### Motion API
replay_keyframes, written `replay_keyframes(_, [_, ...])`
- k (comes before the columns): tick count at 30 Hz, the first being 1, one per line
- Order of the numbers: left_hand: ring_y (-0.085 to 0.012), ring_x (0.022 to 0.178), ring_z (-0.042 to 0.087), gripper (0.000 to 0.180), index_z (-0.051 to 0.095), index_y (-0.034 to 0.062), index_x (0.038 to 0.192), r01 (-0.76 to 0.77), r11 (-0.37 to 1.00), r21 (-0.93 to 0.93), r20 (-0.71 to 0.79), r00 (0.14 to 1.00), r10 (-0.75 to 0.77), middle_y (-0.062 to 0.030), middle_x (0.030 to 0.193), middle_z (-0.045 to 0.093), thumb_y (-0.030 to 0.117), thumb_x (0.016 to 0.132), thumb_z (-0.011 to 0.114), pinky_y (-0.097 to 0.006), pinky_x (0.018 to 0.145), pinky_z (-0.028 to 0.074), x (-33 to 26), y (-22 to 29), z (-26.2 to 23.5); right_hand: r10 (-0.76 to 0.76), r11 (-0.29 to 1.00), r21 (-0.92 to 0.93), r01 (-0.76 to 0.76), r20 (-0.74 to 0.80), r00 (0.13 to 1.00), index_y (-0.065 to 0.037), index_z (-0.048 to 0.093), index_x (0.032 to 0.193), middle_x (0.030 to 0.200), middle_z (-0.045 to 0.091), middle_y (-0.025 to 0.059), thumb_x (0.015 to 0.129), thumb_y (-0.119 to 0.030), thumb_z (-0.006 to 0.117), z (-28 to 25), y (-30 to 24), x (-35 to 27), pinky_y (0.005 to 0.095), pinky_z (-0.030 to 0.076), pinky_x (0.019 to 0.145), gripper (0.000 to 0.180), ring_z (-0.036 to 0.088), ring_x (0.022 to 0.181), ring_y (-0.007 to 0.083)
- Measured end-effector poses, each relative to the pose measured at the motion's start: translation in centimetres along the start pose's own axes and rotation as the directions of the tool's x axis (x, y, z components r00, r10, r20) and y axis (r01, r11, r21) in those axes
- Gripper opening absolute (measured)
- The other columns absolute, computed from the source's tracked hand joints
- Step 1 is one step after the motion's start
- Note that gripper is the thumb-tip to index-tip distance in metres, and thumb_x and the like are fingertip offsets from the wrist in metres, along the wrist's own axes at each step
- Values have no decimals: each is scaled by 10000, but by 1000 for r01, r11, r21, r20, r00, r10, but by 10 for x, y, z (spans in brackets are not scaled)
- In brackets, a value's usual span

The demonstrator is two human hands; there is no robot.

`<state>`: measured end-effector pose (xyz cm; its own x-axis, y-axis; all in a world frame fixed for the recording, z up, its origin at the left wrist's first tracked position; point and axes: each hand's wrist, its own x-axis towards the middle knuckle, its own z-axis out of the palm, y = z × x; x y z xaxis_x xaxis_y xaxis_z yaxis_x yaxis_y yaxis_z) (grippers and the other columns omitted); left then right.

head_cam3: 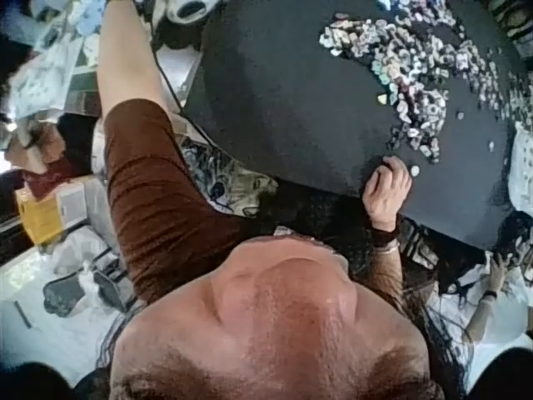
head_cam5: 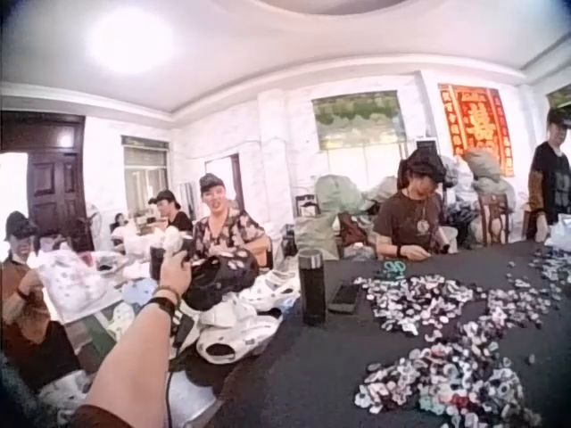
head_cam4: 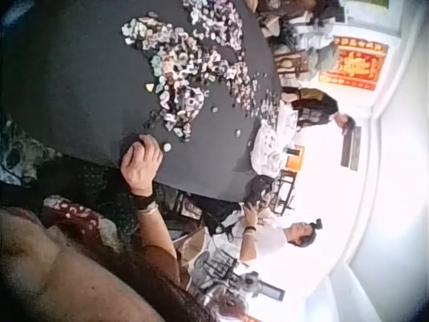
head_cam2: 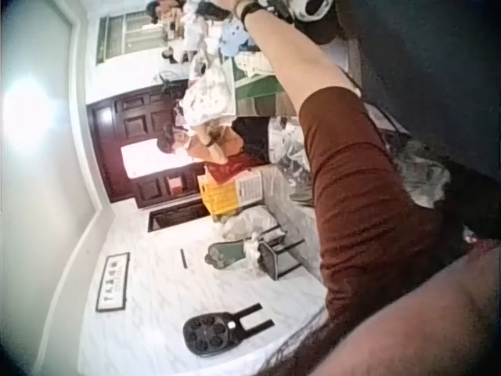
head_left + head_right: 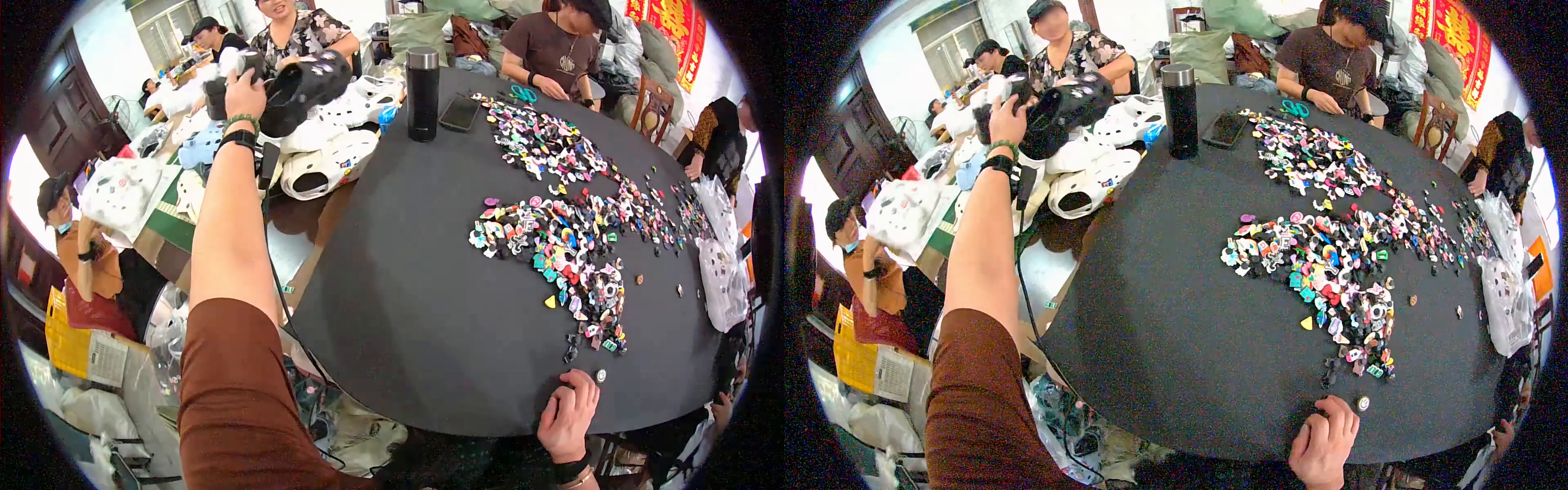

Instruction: Attaching decorative charms to the holes of clogs.

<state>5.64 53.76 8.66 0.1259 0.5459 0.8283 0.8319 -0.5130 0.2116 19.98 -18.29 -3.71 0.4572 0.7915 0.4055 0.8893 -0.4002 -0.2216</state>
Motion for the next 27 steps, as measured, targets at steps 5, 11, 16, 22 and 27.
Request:
replay_keyframes(5, [-397, 1232, 551, 627, 525, 144, 1355, 383, 856, 346, 325, 807, -493, -285, 1553, 204, 405, 820, 724, -464, 981, 479, -13, 6, 10, -13, 1000, -3, 13, 11, 1000, -47, 472, 880, 1065, 515, 167, 761, -58, 550, 6, 7, -2, 495, 376, 903, 143, 516, 1062, 394])
replay_keyframes(11, [-362, 1220, 485, 554, 507, 174, 1339, -125, 977, 171, -93, 985, 142, -151, 1410, 428, 266, 817, 672, -583, 917, 435, -55, 62, 3, -13, 1000, -18, 13, 17, 1000, -51, 472, 887, 1070, 512, 163, 760, -63, 549, 4, 5, -2, 498, 376, 904, 149, 513, 1072, 389])
replay_keyframes(16, [-355, 1241, 451, 498, 560, 157, 1319, -258, 949, 182, 98, 965, 244, -172, 1401, 448, 160, 821, 567, -562, 959, 378, -82, 89, 11, -22, 1000, -14, 22, 0, 1000, -49, 514, 868, 1078, 536, 163, 736, -62, 594, 5, 4, 1, 483, 384, 868, 155, 531, 1070, 377])
replay_keyframes(22, [-369, 1317, 368, 435, 638, 152, 1196, -102, 994, -27, 419, 902, 104, -179, 1417, 405, 211, 767, 675, -609, 1026, 333, -125, 124, -24, -40, 999, -16, 40, -17, 999, -57, 515, 902, 1094, 540, 153, 743, -66, 603, 1, 5, -2, 476, 379, 886, 181, 527, 1078, 367])
replay_keyframes(27, [-383, 1363, 325, 412, 646, 160, 1172, -254, 952, -170, 428, 852, 303, -184, 1426, 409, 231, 769, 694, -624, 1047, 301, -187, 140, -99, -46, 999, -5, 46, -28, 999, -55, 511, 911, 1082, 545, 147, 757, -56, 599, -3, 3, -4, 466, 387, 883, 178, 529, 1075, 359])
